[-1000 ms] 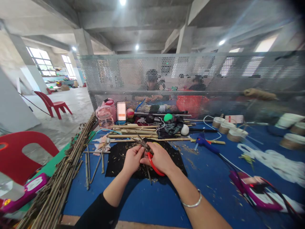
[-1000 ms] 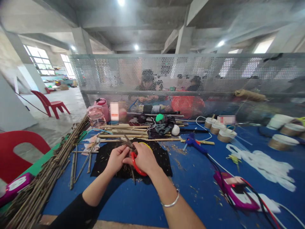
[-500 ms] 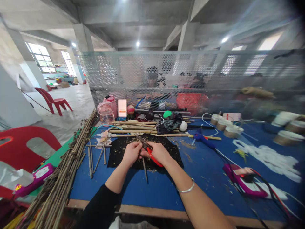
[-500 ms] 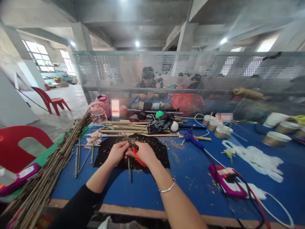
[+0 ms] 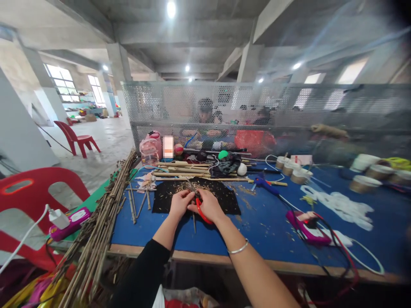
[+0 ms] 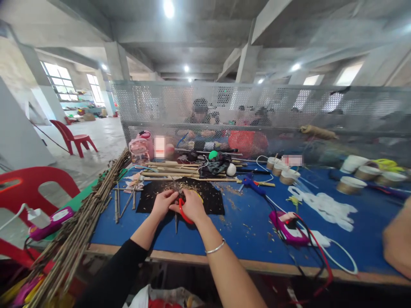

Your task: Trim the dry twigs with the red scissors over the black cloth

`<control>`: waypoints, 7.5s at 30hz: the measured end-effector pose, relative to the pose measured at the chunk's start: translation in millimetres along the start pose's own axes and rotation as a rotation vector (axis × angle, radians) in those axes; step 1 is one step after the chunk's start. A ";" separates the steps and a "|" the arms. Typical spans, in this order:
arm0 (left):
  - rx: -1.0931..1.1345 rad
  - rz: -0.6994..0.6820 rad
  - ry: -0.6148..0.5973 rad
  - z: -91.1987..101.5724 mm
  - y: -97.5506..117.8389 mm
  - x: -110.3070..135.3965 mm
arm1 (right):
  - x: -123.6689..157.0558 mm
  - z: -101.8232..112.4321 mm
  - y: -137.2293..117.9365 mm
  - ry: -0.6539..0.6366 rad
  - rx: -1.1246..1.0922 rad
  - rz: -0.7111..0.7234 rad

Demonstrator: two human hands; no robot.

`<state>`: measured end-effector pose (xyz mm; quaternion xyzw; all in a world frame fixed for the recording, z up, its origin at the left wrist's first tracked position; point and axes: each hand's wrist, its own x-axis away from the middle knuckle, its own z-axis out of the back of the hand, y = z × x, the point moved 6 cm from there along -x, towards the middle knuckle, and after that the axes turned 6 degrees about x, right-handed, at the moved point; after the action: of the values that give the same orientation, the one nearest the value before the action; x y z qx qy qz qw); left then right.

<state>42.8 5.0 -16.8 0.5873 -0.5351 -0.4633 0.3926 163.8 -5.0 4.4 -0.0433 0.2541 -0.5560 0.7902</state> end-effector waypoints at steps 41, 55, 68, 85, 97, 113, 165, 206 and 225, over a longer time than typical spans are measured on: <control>0.203 0.101 -0.069 2.7 -21.0 -8.0 | 3.2 0.1 2.6 0.017 0.077 -0.096; 0.139 0.125 -0.043 4.3 -22.5 -10.5 | 2.7 -2.7 10.3 -0.102 0.081 -0.167; 0.183 0.083 -0.125 0.9 -23.7 -11.7 | 1.1 -1.9 2.8 -0.008 0.098 -0.073; 0.136 0.191 -0.012 4.5 -25.2 -8.6 | 1.7 -2.6 9.8 -0.124 0.100 -0.197; 0.164 0.188 -0.041 3.4 -22.0 -7.8 | 0.9 -1.8 9.7 -0.060 0.107 -0.160; 0.176 0.148 -0.076 2.3 -22.4 -9.3 | -5.6 -1.8 -1.1 -0.004 0.076 -0.072; 0.085 0.078 -0.001 8.0 -22.0 -13.7 | 1.3 -1.3 1.8 -0.105 0.157 -0.141; 0.152 0.161 -0.062 0.7 -24.1 -11.7 | 1.1 -0.3 -0.9 -0.057 0.174 -0.097; 0.108 0.092 -0.129 -1.6 -18.1 -9.9 | 0.7 -0.8 -4.2 -0.100 0.116 -0.146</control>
<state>49.2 16.9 -32.4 0.5514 -0.6099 -0.4519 0.3459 160.1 -7.0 4.9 -0.0435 0.1777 -0.6229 0.7606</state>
